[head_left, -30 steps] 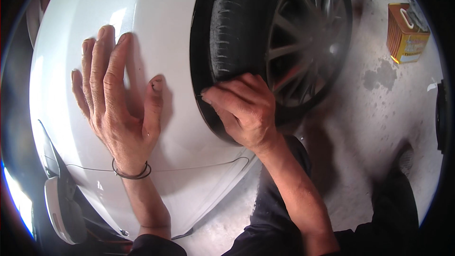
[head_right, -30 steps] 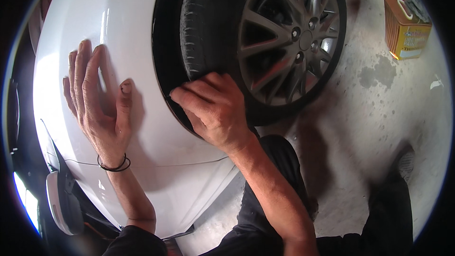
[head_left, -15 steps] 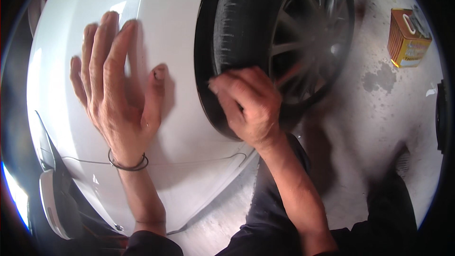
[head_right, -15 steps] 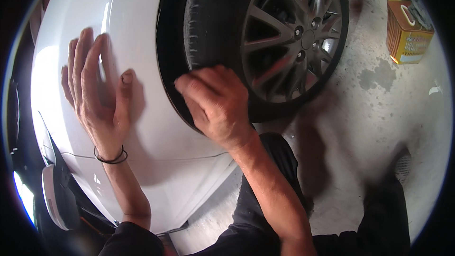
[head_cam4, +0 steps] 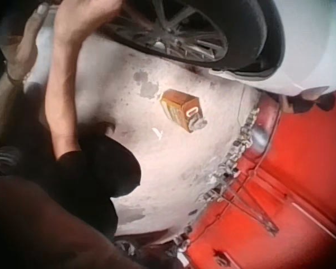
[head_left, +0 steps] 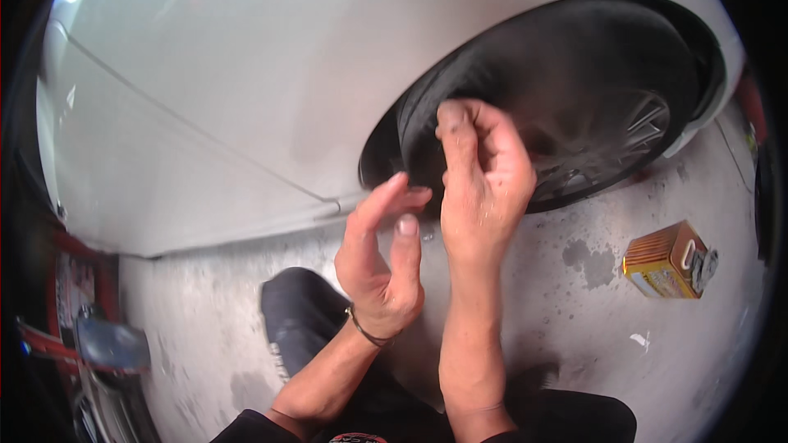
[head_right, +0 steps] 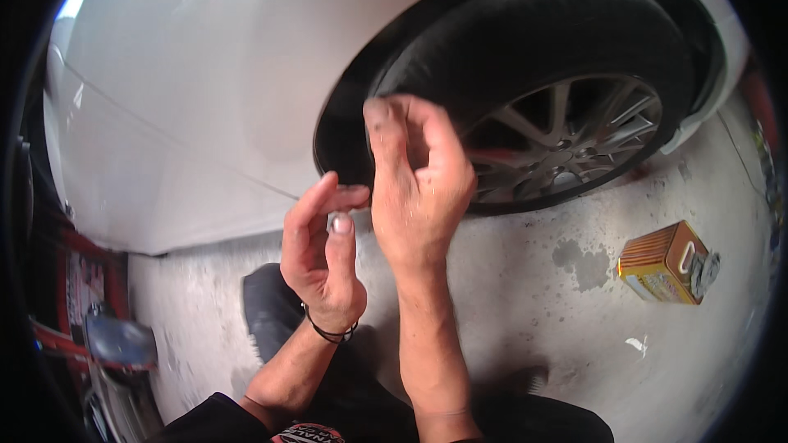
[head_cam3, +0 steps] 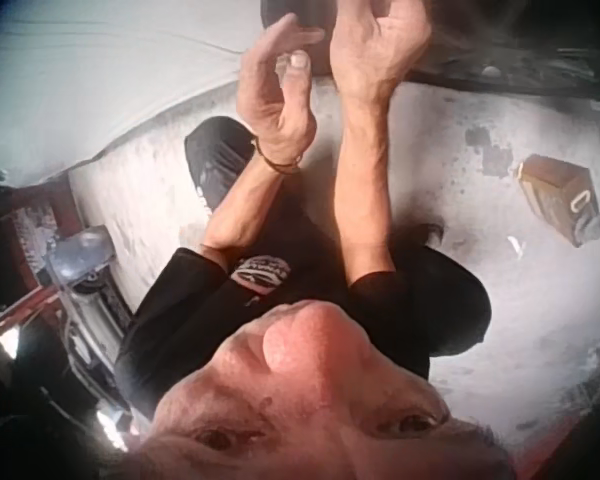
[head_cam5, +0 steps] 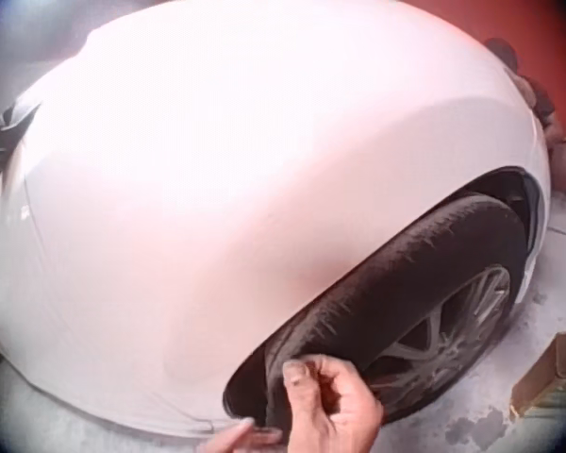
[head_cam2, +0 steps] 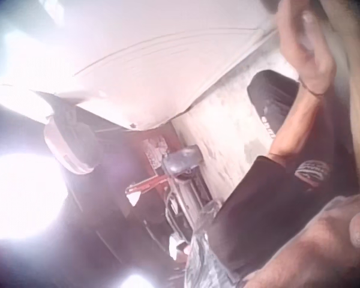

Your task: Trimming excess material from a car's fender arch using a utility knife.

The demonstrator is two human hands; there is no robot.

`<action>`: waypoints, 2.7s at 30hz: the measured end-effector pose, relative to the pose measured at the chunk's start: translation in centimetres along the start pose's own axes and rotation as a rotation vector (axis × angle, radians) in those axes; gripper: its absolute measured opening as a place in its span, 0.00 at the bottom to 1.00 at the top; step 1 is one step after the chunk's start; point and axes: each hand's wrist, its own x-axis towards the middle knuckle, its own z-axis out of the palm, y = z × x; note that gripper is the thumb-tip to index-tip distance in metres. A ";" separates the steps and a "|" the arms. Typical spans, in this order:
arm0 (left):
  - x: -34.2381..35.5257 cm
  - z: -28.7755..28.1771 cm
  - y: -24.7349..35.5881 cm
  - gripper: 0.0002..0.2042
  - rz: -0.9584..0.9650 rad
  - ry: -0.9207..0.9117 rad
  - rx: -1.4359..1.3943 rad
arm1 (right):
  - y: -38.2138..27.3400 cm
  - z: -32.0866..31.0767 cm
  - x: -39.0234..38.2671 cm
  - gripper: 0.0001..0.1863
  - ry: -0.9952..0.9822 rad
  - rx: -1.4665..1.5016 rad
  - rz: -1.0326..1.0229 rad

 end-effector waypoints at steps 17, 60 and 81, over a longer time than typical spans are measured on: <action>2.9 1.2 -1.9 0.33 0.185 -0.027 0.300 | 2.4 1.8 3.9 0.05 0.018 -0.053 -0.488; 5.7 2.7 -1.5 0.47 0.139 -0.230 0.320 | 3.6 -2.3 9.1 0.08 0.084 -0.532 -1.272; 5.7 1.8 -1.4 0.48 0.056 -0.253 0.211 | 1.8 -1.8 10.3 0.10 0.243 -0.634 -1.249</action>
